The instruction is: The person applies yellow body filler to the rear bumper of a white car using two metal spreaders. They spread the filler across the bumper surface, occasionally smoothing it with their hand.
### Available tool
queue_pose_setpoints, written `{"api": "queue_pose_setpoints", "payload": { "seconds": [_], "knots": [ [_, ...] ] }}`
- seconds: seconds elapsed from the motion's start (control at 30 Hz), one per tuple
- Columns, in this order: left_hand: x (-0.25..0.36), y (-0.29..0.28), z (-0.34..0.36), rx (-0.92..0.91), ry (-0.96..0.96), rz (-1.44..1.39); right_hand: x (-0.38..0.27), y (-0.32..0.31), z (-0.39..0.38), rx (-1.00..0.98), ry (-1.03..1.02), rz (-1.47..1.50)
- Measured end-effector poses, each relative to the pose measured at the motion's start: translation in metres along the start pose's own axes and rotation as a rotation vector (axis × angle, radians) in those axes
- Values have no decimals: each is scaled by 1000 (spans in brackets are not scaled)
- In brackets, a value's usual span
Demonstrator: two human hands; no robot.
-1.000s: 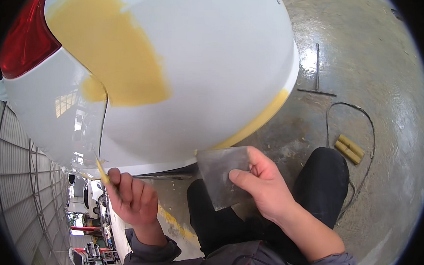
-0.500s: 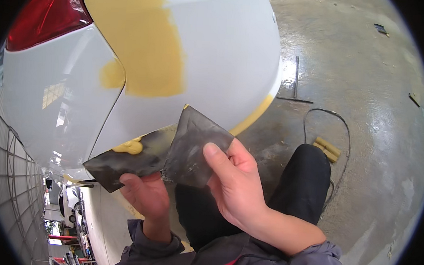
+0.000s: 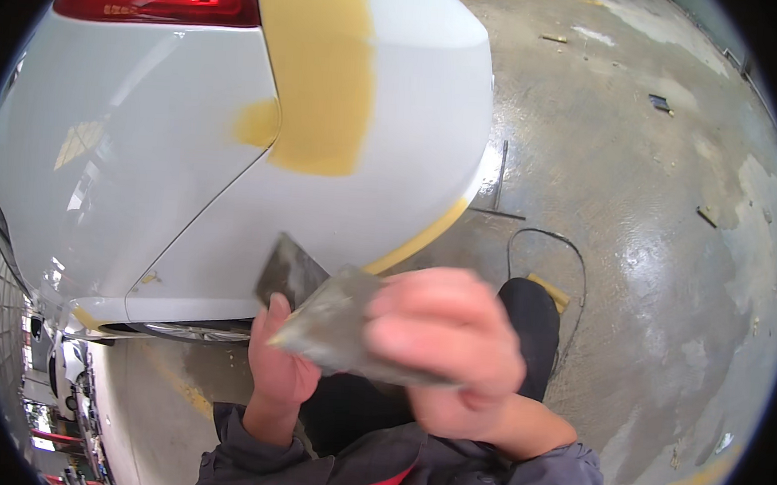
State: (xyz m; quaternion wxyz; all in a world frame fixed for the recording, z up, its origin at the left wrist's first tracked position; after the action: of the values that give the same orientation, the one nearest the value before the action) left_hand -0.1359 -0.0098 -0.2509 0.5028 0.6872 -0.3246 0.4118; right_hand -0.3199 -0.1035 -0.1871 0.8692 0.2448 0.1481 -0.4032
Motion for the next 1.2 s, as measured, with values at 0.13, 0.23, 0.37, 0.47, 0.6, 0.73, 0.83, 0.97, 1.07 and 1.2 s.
{"api": "queue_pose_setpoints", "payload": {
  "seconds": [0.13,0.23,0.37,0.47,0.6,0.73,0.83,0.97,1.07,1.2],
  "knots": [
    [-12,19,3,-143,-217,-596,2,25,-7,-257,-32,-48],
    [-4,14,-2,-92,-233,-470,1,22,-1,-431,-51,-291],
    [19,10,-2,-91,-132,-267,-6,24,13,-593,-135,-538],
    [34,-2,0,-77,-53,-375,-7,27,26,-617,-39,-673],
    [50,7,-3,-370,-79,-341,28,6,24,57,652,-127],
    [31,19,-4,-463,-226,-59,47,52,20,111,896,220],
    [92,16,-1,-395,-77,-83,30,50,3,2,977,225],
    [128,-7,10,-427,226,-166,9,4,20,58,862,-308],
    [91,-15,17,-411,286,-14,-4,-12,44,146,640,-325],
    [57,33,31,-616,237,124,-1,-41,53,101,590,-422]
  ]
}}
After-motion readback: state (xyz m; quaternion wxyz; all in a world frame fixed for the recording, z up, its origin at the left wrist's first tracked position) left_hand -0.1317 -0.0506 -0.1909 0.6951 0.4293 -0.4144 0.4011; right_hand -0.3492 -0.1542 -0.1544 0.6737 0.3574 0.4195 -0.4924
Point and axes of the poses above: each hand's wrist, its own z-axis towards the middle knuckle, its own y-axis out of the palm, x = y × z, the point moved 8 cm from there along z, towards the middle knuckle, and after that the axes turned 9 degrees about -y, right-handed, at the moved point
